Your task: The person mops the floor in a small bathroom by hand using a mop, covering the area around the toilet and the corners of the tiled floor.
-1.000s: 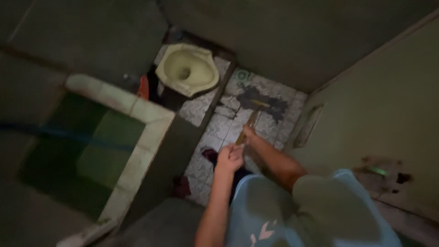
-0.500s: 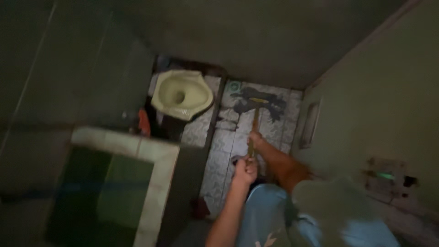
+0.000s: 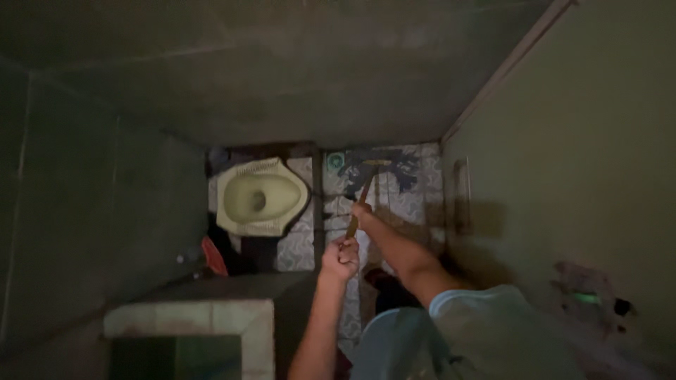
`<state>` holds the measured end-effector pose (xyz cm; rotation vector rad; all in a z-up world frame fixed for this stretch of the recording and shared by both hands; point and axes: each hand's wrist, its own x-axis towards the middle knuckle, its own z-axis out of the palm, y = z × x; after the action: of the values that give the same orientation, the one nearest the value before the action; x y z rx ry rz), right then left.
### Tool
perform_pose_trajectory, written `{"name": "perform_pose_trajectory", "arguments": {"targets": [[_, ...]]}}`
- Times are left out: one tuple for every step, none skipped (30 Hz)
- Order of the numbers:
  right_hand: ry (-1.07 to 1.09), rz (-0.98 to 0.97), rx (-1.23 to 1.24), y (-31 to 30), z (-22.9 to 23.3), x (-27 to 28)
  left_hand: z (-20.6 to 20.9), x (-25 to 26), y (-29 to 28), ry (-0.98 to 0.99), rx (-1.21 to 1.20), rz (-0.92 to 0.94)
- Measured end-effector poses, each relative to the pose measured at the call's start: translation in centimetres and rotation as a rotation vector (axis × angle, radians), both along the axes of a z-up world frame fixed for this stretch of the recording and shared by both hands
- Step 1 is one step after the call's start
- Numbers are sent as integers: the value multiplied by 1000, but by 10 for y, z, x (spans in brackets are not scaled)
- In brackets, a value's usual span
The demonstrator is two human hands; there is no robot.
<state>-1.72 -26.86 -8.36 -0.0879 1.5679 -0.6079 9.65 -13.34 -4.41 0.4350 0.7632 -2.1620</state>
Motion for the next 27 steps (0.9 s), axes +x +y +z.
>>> {"name": "perform_pose_trajectory", "arguments": {"targets": [[-26, -38, 16, -3, -1, 0, 2, 2, -7, -74, 9, 21], [-22, -59, 9, -8, -1, 1, 5, 4, -17, -147, 16, 41], [-16, -77, 5, -11, -2, 2, 10, 3, -23, -220, 27, 64], [-11, -94, 2, -13, -4, 1, 15, 2, -27, -224, 43, 56], [-23, -71, -36, -13, -8, -4, 18, -1, -28, -226, 61, 50], [-35, -48, -75, -12, -12, -10, 17, -4, -23, -229, 80, 44], [-49, -14, -109, -1, -16, -13, 14, -8, -12, -188, 72, 17], [-38, -25, -85, 17, -18, -14, 8, -14, 0, -147, 65, -9], [-26, -39, -78, 24, -17, -15, 2, -19, 4, -106, 40, -37], [-14, -53, -71, 34, -14, -16, -2, -22, 15, -174, 35, -58], [-2, -72, -68, 44, -12, -18, -5, -25, 26, -244, 26, -83], [9, -92, -66, 55, -10, -21, -7, -27, 39, -313, 16, -107], [18, -115, -63, 66, -9, -21, -6, -23, 50, -199, 46, -118], [-63, -152, -93, 76, -8, -21, -4, -17, 60, -85, 77, -131], [-138, -184, -117, 90, -7, -21, 0, -15, 71, 34, 114, -140], [-213, -216, -142, 103, -5, -22, 5, -16, 80, -67, 131, -110], [-183, -201, -115, 117, -3, -22, 9, -16, 90, -171, 149, -77], [-154, -186, -88, 132, -1, -22, 13, -17, 100, -274, 167, -43], [-125, -171, -69, 140, 2, -22, 14, -19, 107, -241, 177, -62], [-89, -128, -54, 149, 5, -25, 15, -21, 114, -209, 187, -80], [-55, -91, -32, 163, 6, -26, 14, -23, 127, -177, 203, -100], [-27, -66, -20, 175, 7, -29, 14, -26, 140, -166, 171, -111], [-8, -57, -8, 187, 8, -32, 14, -32, 152, -156, 137, -124], [10, -47, 0, 196, 8, -36, 14, -37, 161, -146, 104, -137], [27, -33, 10, 210, 5, -39, 15, -41, 172, -151, 83, -110], [32, -28, 7, 214, 4, -41, 16, -46, 181, -157, 61, -82], [42, -23, 5, 218, 3, -44, 17, -50, 189, -161, 42, -51]]}}
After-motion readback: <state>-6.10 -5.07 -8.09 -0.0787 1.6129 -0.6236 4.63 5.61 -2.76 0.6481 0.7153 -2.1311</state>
